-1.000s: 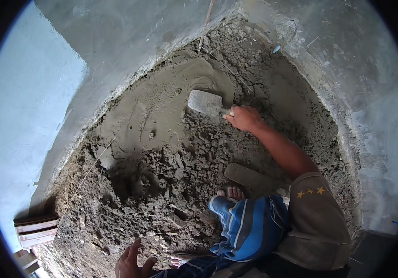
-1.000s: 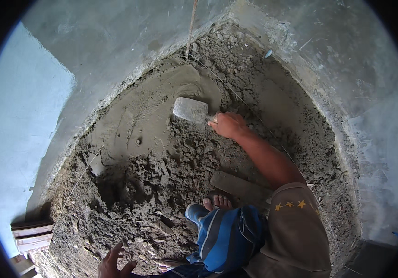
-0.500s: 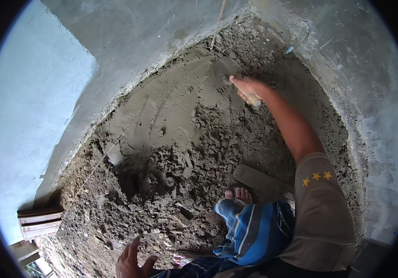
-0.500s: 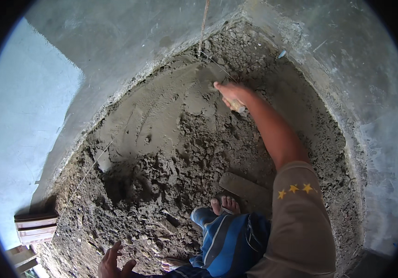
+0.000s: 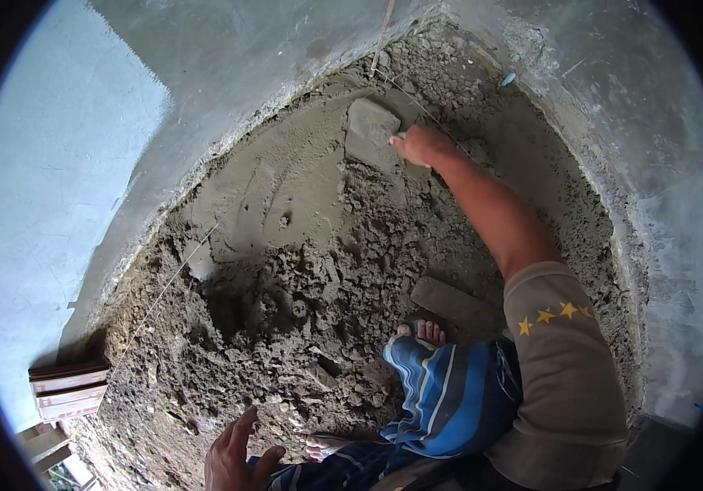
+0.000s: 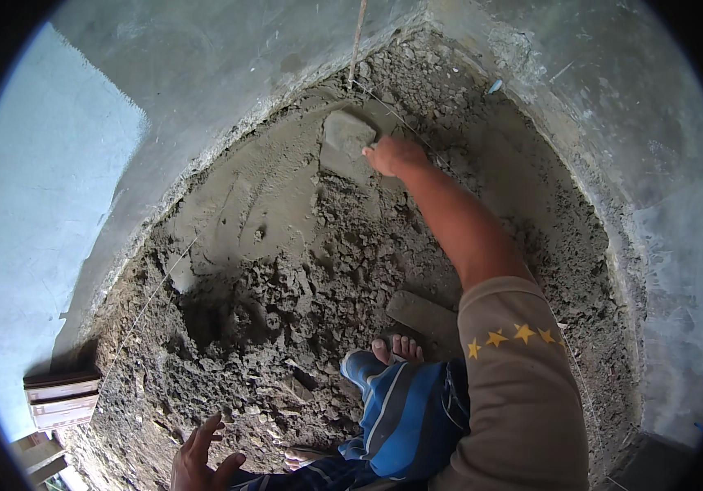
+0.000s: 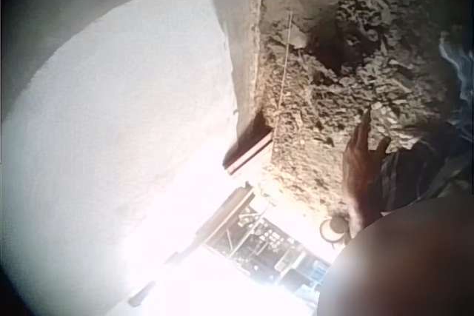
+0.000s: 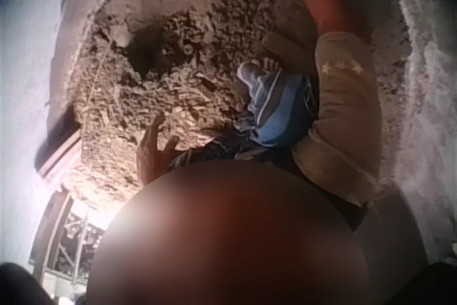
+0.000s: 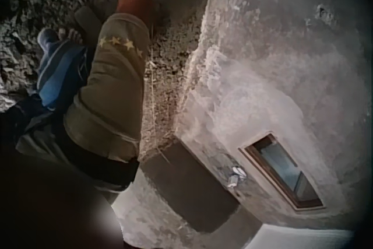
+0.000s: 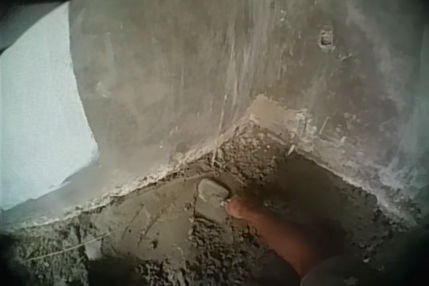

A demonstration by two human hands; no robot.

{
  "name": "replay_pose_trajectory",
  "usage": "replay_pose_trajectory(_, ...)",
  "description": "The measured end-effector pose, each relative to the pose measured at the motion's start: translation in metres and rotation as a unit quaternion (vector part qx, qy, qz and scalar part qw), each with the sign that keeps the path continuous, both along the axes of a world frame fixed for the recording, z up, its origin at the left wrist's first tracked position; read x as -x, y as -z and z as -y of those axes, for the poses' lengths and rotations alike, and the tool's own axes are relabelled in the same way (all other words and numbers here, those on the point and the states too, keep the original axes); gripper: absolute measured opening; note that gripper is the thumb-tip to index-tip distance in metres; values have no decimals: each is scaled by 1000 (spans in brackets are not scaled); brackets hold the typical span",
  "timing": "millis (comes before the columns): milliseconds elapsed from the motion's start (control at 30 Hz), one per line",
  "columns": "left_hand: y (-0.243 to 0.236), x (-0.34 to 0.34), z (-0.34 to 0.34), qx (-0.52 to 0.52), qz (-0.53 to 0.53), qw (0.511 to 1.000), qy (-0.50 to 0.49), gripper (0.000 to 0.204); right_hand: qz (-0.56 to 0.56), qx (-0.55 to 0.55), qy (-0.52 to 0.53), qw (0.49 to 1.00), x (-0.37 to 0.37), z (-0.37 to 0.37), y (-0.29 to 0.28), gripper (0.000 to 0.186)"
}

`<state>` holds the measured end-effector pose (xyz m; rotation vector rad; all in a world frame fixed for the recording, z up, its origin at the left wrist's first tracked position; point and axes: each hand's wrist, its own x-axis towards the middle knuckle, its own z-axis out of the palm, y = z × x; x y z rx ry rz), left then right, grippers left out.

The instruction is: Preparing the floor with mortar and organizing ceramic tiles for installation.

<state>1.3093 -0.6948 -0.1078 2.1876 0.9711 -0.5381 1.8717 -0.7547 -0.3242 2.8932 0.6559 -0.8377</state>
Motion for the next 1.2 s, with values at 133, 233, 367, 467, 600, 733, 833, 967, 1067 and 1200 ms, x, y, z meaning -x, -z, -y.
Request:
replay_pose_trajectory(133,-19,5,17,17,7,1000,-7,60,17,-14,36,999,-10,-25,-6,62)
replay_pose_trajectory(233,-31,13,26,53,-48,993,-91,60,-85,-12,24,996,-18,-10,-1,63)
replay_pose_trajectory(367,-26,17,20,15,-47,996,-73,60,-22,-38,-47,998,-38,9,14,74)
replay_pose_trajectory(467,-12,14,10,-1,-24,998,-56,60,20,-131,23,991,-53,-11,21,68)
replay_pose_trajectory(600,-10,14,5,4,-89,994,-57,59,-138,-258,225,929,-50,-27,14,63)
replay_pose_trajectory(733,-17,19,5,17,4,996,-89,58,-249,-105,100,958,-22,22,2,63)
replay_pose_trajectory(833,-16,24,5,-6,-14,997,-77,58,-190,-165,149,956,-4,50,9,63)
replay_pose_trajectory(967,-9,28,5,24,-45,996,-68,59,-205,-254,281,903,-12,12,31,64)
replay_pose_trajectory(1067,-9,31,6,13,-25,997,-68,60,-270,-261,211,902,-27,-55,42,62)
replay_pose_trajectory(1200,-24,39,11,2,-50,993,-105,60,-272,-279,191,901,-25,-108,38,54)
